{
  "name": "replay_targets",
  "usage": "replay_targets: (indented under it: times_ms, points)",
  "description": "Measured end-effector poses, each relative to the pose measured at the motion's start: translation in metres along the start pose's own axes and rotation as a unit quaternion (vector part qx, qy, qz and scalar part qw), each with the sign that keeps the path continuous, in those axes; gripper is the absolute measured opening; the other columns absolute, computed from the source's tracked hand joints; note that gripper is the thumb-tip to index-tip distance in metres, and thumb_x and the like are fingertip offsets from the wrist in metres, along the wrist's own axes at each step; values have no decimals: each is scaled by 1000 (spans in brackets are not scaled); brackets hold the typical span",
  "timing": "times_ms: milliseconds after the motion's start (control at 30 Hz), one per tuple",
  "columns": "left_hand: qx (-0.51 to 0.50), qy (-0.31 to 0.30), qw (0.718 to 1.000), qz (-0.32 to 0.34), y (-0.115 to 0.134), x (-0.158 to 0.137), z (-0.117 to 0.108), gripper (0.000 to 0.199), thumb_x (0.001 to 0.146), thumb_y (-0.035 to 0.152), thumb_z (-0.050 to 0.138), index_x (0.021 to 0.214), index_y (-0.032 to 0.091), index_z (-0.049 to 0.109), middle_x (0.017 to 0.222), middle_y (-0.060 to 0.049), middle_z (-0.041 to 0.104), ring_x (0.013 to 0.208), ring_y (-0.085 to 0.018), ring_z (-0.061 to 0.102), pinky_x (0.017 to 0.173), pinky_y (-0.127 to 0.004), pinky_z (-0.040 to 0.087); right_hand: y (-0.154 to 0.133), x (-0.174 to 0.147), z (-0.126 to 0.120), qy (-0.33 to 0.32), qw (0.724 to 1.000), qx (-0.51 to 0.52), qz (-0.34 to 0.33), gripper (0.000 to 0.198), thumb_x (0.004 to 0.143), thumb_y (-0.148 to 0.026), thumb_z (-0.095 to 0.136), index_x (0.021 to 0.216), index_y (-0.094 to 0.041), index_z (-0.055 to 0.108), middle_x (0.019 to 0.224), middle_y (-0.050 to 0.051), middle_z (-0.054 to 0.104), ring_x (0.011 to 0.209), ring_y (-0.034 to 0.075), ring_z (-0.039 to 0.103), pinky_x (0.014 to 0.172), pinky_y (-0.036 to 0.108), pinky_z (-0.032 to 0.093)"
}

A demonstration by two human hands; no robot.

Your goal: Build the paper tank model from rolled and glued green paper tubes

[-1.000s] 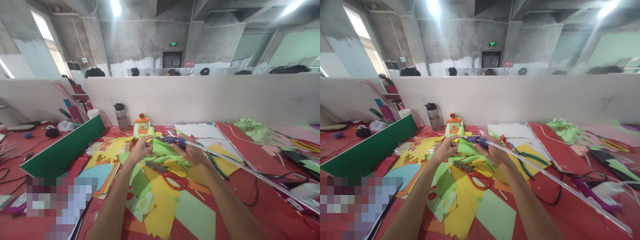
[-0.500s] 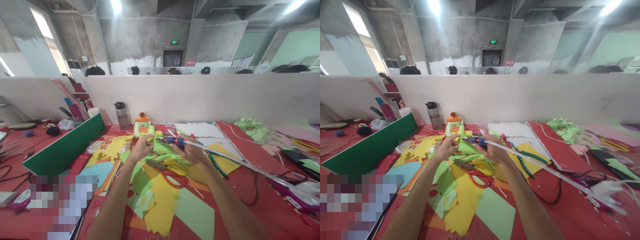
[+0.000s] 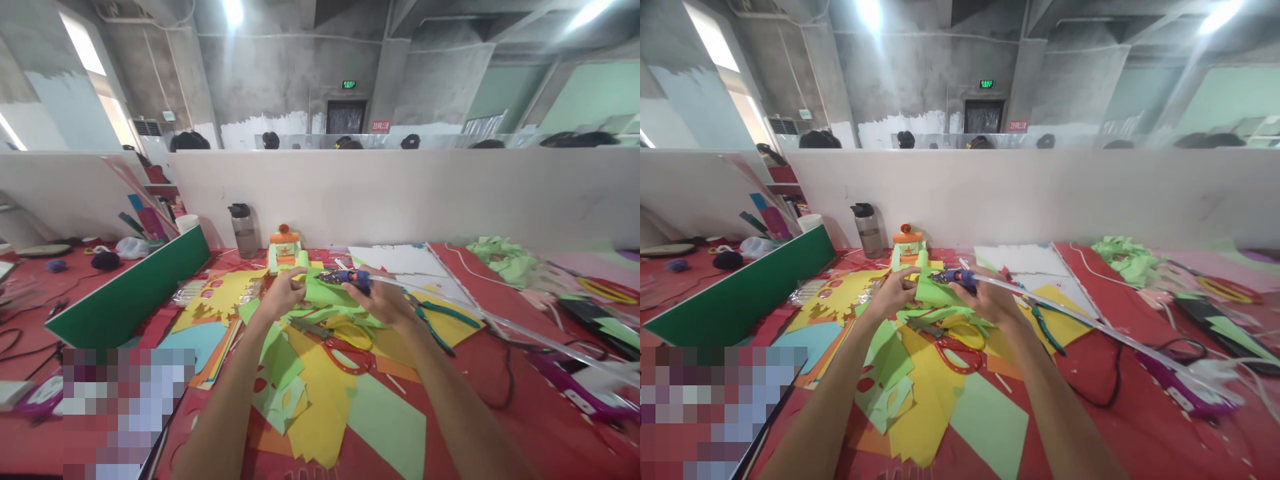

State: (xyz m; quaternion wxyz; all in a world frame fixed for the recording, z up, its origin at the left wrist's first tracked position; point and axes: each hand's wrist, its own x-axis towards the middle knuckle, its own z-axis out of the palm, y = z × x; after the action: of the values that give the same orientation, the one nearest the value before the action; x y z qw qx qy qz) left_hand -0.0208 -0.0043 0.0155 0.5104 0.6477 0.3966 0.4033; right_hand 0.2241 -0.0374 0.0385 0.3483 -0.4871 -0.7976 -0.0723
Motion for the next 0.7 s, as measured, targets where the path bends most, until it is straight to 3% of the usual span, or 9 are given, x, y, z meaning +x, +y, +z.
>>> replay_targets:
  times_ms: [133,367,700]
  points:
    - [-11,-12,1000,-1,2,-1,2,68,69,28,77,131,12,51,58,7,60,50,-14,66,53,-21,50,-3,0,0,-10,1000,9,-5,32,94,-51,49,83,-22,58,77,4,68,70,21,61,65,29,42]
    - [-10,29,999,-10,-5,1,-6,67,70,22,77,131,13,53,56,6,61,54,-16,67,51,-20,46,12,1,-10,-67,995,-4,68,40,93,-54,48,76,-21,63,72,3,67,66,20,61,59,26,39]
    - [2,15,1000,-4,-5,3,-4,63,69,25,78,127,13,56,54,7,57,51,-15,65,51,-19,46,12,-1,-13,-94,988,98,72,37,94,-52,47,80,-21,62,77,2,68,72,21,63,65,28,43]
